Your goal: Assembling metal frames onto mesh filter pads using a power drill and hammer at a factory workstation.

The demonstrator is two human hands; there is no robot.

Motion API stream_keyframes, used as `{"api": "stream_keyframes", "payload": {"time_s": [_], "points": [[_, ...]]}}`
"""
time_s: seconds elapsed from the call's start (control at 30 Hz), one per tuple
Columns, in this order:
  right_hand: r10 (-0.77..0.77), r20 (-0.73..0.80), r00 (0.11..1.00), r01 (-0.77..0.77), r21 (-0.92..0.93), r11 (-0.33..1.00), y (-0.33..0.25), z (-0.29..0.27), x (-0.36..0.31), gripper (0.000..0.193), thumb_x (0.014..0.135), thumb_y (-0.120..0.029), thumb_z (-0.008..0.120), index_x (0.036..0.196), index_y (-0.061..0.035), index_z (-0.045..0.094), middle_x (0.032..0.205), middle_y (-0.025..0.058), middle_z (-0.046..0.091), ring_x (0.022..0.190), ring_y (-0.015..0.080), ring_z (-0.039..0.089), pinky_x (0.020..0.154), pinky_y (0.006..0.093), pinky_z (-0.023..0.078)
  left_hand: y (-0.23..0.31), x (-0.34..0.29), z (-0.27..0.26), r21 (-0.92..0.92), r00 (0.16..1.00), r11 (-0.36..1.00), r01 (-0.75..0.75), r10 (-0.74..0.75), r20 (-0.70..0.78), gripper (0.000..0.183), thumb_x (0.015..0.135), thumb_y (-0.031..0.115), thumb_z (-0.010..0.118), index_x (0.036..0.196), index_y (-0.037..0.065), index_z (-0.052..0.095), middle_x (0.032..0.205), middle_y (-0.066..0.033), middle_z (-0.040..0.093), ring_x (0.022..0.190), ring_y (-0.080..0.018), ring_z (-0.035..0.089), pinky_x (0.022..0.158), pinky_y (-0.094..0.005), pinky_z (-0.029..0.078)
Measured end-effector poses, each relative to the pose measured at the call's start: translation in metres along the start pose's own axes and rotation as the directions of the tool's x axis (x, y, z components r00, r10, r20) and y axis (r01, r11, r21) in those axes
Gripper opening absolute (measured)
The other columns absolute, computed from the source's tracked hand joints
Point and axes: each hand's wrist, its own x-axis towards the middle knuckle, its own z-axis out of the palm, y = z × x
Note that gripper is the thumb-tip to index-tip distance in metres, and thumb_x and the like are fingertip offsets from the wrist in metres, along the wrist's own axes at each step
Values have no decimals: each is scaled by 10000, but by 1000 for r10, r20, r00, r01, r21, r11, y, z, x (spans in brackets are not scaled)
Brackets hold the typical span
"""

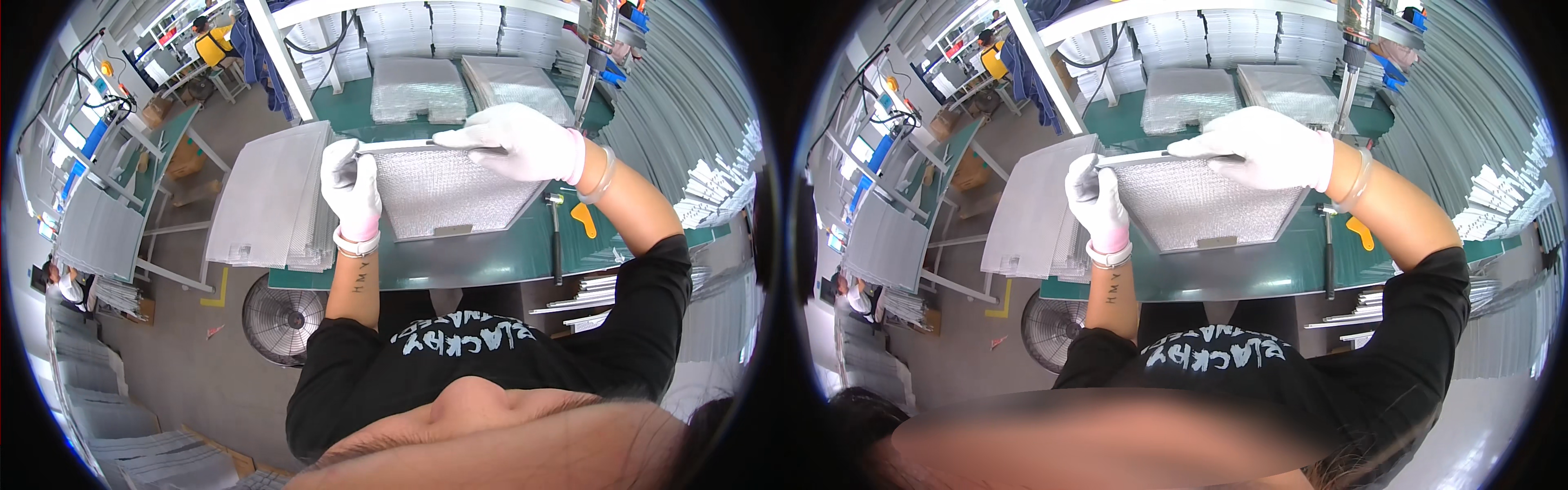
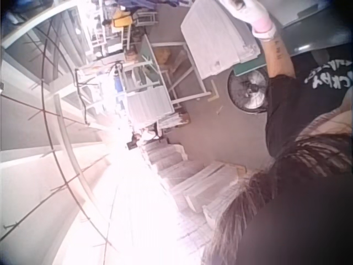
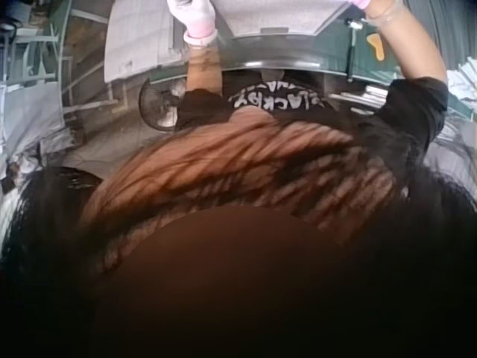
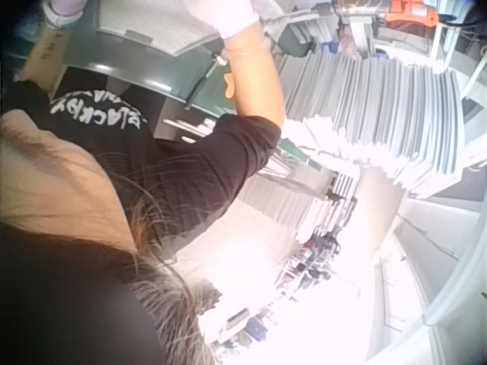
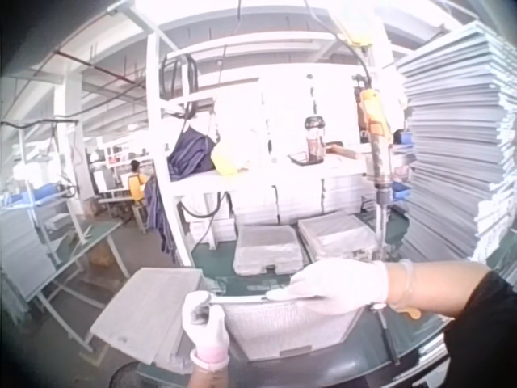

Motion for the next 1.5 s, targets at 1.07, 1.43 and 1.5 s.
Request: {"api": "stream_keyframes", "payload": {"time_s": [1.07,1.43,1.5], "points": [[62,-448,892,-172,-208,963,-24,-11,-5,239,853,-197,652,1037,-47,622,931,134,653,857,284,657,754,374,525,-39,3,-9,202,990,975,-90,67,121,344,915,-47,511,1243,34,445,876,-4,465,727,-71,424,665,-228,401],[988,-151,35,-953,-302,-12,-37,198,-288,489,875,-253,593,1287,-26,458,1106,230,535,921,358,622,770,439,546,66,75,129,-43,109,531,-846,252,962,239,847,105,572,1083,81,601,864,-121,627,804,-272,627,698,-355,507],[966,-226,129,-964,-258,68,-32,215,-314,464,903,-211,559,1312,-23,444,1058,192,552,854,304,629,712,399,547,55,46,155,-94,-74,576,-812,57,996,216,854,158,527,1053,108,595,817,-88,587,747,-274,611,645,-376,496]]}}
